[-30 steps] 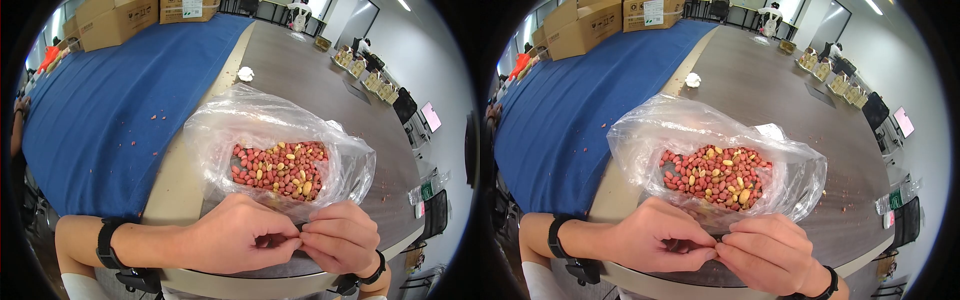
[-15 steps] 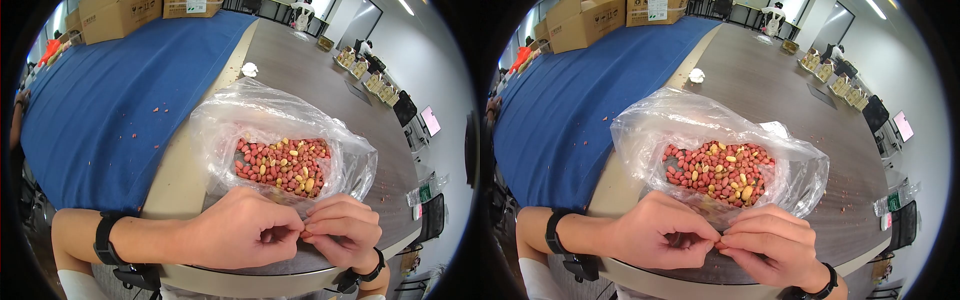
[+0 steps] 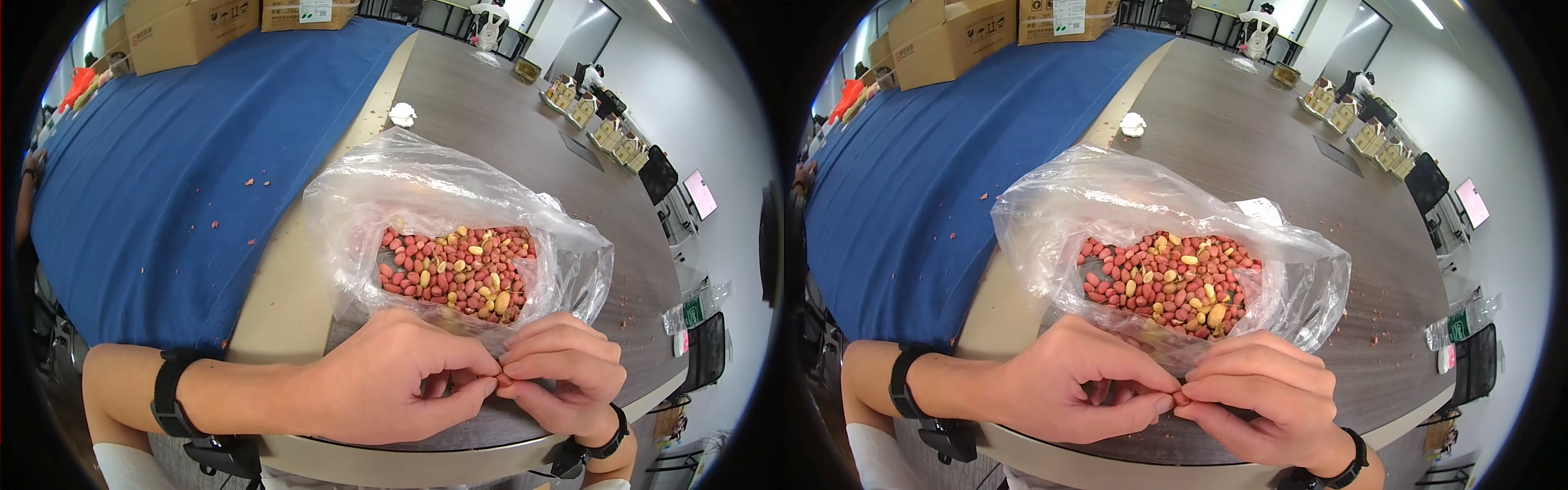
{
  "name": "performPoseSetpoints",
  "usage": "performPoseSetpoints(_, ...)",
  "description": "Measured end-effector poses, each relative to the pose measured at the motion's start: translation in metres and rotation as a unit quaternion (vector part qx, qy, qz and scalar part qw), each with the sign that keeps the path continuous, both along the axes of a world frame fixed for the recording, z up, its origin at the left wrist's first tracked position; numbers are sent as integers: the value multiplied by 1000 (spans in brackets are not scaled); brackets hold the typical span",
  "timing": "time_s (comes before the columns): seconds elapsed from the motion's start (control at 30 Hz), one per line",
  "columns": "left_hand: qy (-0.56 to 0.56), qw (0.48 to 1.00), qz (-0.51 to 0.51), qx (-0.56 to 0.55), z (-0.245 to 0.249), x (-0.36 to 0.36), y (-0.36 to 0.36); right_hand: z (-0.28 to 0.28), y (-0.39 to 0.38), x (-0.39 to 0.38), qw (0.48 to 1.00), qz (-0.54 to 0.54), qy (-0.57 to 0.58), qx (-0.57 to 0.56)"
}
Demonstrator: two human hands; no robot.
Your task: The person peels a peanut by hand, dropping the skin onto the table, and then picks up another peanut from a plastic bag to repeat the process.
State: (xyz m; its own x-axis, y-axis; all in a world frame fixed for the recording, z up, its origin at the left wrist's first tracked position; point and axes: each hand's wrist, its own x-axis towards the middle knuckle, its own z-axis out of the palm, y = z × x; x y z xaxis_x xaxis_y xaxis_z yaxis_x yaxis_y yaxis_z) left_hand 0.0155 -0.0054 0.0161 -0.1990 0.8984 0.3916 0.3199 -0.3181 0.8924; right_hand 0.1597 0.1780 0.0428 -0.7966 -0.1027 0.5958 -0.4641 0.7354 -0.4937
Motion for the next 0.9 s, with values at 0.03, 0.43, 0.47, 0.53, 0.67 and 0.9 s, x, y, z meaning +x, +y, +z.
performPoseSetpoints(0.03,2,1000,1,-1,0,0,0,0,0,0,1000,0,0,0)
performPoseSetpoints(0.43,-2,1000,-14,15,0,0,1,1,-1,1,1000,15,-19,-12)
performPoseSetpoints(0.47,-3,1000,-14,15,-1,0,2,0,-2,1,1000,13,-21,-13)
performPoseSetpoints(0.53,8,999,-15,37,-4,0,2,0,-2,1,1000,13,-23,-14)
performPoseSetpoints(0.67,28,998,-6,51,-4,-2,0,-3,-2,0,997,31,-43,-60)
performPoseSetpoints(0.9,-7,999,-9,34,-4,-1,0,-6,-1,0,986,42,-82,-141)
